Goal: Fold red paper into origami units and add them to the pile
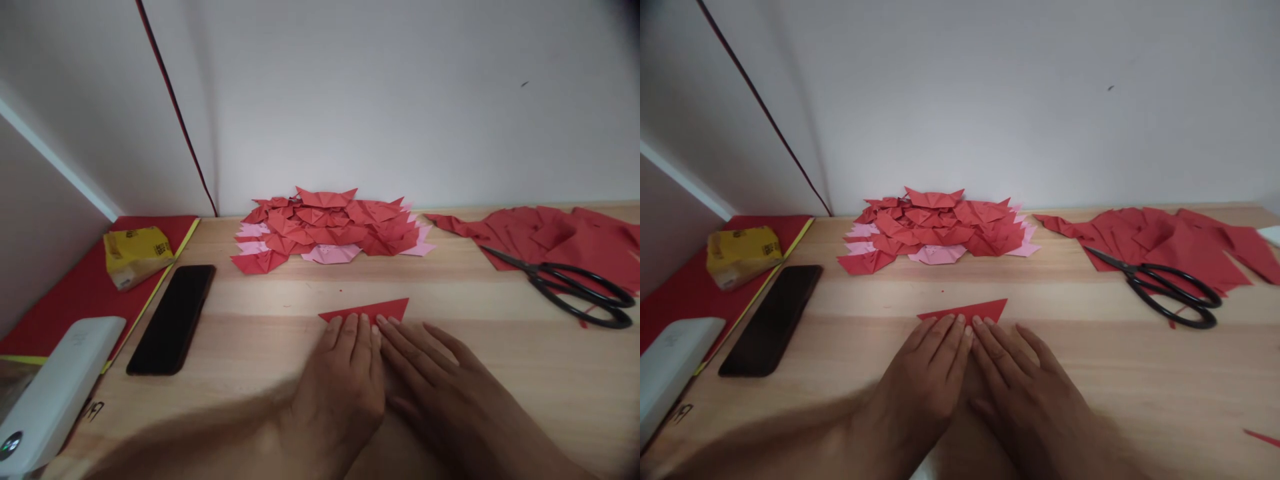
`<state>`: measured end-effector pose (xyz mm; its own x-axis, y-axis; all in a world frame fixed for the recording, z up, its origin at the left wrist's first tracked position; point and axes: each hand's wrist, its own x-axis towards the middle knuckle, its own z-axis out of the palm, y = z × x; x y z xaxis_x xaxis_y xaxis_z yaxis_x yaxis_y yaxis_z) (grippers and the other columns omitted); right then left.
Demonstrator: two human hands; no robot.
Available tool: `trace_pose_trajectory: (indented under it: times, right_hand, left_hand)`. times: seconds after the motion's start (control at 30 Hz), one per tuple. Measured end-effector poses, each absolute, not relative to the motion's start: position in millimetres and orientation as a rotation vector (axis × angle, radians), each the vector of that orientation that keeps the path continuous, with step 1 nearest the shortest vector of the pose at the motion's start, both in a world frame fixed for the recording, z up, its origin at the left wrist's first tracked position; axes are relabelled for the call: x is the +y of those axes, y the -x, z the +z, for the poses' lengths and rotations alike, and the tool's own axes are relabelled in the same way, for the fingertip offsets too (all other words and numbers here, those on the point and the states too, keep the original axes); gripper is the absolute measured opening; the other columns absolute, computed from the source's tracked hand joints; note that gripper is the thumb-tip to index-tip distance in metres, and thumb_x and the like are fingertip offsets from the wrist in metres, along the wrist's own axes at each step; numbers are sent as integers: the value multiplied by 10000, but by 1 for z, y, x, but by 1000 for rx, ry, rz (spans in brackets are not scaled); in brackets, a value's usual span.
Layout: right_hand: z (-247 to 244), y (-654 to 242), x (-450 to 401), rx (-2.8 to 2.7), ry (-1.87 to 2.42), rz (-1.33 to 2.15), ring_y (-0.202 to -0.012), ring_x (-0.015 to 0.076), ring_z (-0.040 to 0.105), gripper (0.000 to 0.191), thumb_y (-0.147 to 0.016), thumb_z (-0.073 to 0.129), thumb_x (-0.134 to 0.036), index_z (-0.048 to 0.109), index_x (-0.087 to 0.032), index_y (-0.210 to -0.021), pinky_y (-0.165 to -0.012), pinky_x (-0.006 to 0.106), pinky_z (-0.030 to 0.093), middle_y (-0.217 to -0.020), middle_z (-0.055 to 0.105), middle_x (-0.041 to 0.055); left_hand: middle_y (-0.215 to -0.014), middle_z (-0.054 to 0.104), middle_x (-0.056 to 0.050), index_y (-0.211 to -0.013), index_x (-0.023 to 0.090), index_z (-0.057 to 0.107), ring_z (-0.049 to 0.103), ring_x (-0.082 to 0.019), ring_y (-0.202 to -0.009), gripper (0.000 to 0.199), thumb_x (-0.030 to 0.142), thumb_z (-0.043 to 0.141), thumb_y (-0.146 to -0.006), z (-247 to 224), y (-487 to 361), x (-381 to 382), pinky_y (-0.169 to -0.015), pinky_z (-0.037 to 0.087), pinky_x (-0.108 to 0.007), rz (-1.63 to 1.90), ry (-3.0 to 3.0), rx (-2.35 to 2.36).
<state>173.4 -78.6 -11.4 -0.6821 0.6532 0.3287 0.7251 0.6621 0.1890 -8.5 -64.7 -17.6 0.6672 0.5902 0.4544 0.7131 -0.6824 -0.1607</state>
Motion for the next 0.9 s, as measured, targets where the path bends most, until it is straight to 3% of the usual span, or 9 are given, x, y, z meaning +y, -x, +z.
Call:
trace_pose_trajectory:
  times: [0.43,0.7,0.9]
  right_hand:
    - [-13,-181,-87,-2655,1202,-451,-1223,266,476,492,-882,466,-412,534,-144,-1289,-1030,440,241,-1327,567,32]
    - [-11,-188,-95,-2623,1236,-489,-1217,274,491,470,-895,443,-396,541,-139,-1277,-999,449,303,-1307,584,43]
    - [-14,-196,-101,-2577,1293,-416,-1238,261,485,536,-888,454,-392,425,-202,-1389,-986,462,359,-1342,554,45]
  left_hand:
    - [-1151,656,-145,-1132,61,630,604,-278,-1091,311,139,442,-897,-14,10,-66,-992,428,-462,-451,2564,-1003]
    - [-1194,628,-162,-1161,53,623,575,-299,-1132,338,153,451,-887,-12,13,-68,-1010,415,-474,-346,2618,-949]
    - [-1213,615,-166,-1171,51,616,560,-313,-1144,345,167,450,-892,-10,14,-67,-998,418,-485,-303,2625,-931]
